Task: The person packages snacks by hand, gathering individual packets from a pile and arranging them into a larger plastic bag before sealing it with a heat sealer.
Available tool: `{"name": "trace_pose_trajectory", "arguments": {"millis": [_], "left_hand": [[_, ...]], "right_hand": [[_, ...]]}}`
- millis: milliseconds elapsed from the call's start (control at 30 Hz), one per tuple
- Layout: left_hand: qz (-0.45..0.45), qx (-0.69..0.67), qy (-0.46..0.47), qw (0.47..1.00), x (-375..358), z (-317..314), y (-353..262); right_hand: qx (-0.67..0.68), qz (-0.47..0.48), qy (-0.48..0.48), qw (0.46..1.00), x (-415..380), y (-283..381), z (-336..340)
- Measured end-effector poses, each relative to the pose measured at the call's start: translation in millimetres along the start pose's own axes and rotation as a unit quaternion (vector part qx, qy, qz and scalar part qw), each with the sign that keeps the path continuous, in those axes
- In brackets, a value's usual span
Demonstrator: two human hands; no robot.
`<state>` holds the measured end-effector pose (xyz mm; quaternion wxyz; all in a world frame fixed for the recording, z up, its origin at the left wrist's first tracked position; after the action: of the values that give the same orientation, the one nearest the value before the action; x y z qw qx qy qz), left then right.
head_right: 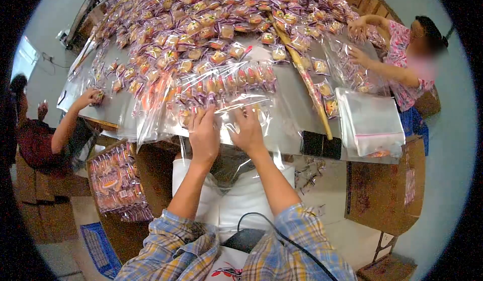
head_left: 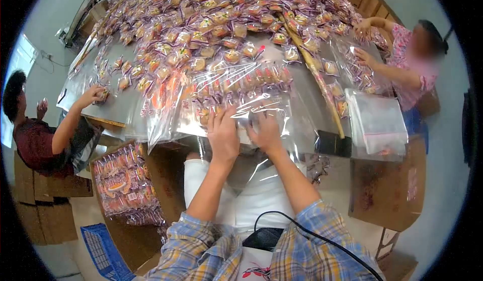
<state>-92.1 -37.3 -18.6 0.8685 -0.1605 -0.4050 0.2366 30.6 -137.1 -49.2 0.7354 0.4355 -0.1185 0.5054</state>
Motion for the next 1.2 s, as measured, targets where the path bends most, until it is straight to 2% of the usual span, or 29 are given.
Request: {"name": "trace_pose_trajectory", "arguments": {"millis": [33,133,167,200,267,300,367,400,433,533,567,700,800,833,967,1033,1167,1200], "left_hand": [[0.009,0.037,0.053,0.998,0.9,7.3,-5.0],[-0.042,-0.002,0.024,0.999,-10.5,10.0,4.1],[-0.045,0.054,0.03,0.997,-13.3,1.0,6.7],[-0.044,0.093,-0.012,0.995,-16.8,-10.0,8.2],[-0.028,0.107,0.016,0.994,-9.2,9.4,-21.7],[-0.054,0.082,0.035,0.995,-14.3,7.7,-21.4],[-0.096,0.069,0.075,0.99,-25.3,-1.0,-16.9],[-0.105,0.077,0.066,0.989,-21.4,-3.0,-19.8],[-0.09,0.084,0.067,0.99,-17.9,-3.6,-22.2],[-0.077,0.066,0.02,0.995,-8.3,-8.3,-22.0],[-0.069,0.135,0.032,0.988,-5.0,-13.1,-21.6],[-0.03,0.136,0.018,0.99,5.1,-22.0,-23.3],[-0.104,0.175,-0.004,0.979,5.4,-30.7,-23.9],[-0.102,0.151,0.035,0.983,2.3,-35.4,-21.0],[-0.101,0.181,0.058,0.977,-2.2,-38.0,-14.8],[-0.093,0.147,0.039,0.984,-7.8,-40.9,-9.5],[-0.078,0.148,0.022,0.986,-9.2,-48.5,-8.2],[-0.078,0.143,0.016,0.987,-8.1,-49.0,-7.4]], "right_hand": [[0.019,0.013,-0.02,1.0,-1.3,-7.5,-7.3],[0.032,0.0,-0.039,0.999,0.7,-6.5,-4.6],[0.046,-0.045,-0.013,0.998,-1.7,-9.3,-7.3],[0.039,-0.021,-0.029,0.999,-0.8,-9.3,-6.5],[0.026,0.02,-0.062,0.998,0.5,-7.7,-4.2],[0.045,0.012,-0.064,0.997,3.3,-2.2,1.7],[0.077,-0.018,-0.017,0.997,2.4,-5.4,8.8],[0.092,-0.031,0.006,0.995,3.0,-7.6,10.4],[0.149,-0.048,-0.01,0.988,1.5,-11.9,6.6],[0.131,-0.081,-0.025,0.988,-3.5,-12.4,-0.3],[0.142,-0.068,-0.056,0.986,-2.9,-12.1,-2.2],[0.05,-0.086,-0.09,0.991,-2.0,-13.2,-3.9],[0.056,-0.095,-0.051,0.993,-1.2,-11.4,-0.6],[0.078,-0.097,-0.04,0.991,-0.1,-11.0,-0.7],[0.114,-0.108,-0.041,0.987,0.0,-9.6,4.8],[0.11,-0.087,-0.028,0.99,-1.6,-13.5,4.5],[0.134,-0.148,0.026,0.979,-4.4,-14.1,9.0],[0.111,-0.111,0.015,0.987,-1.4,-9.5,17.7]]}}
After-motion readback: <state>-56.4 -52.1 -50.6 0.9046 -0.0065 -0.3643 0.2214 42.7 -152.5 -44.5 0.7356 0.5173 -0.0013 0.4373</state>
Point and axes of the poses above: each hand's wrist, its own x-axis towards the middle knuckle, its own z-axis out of the back of the hand, y = z × x, the point moved 1 cm from there along x, towards the middle knuckle, and after that the axes turned 2 degrees about y, right-handed, at the moved point
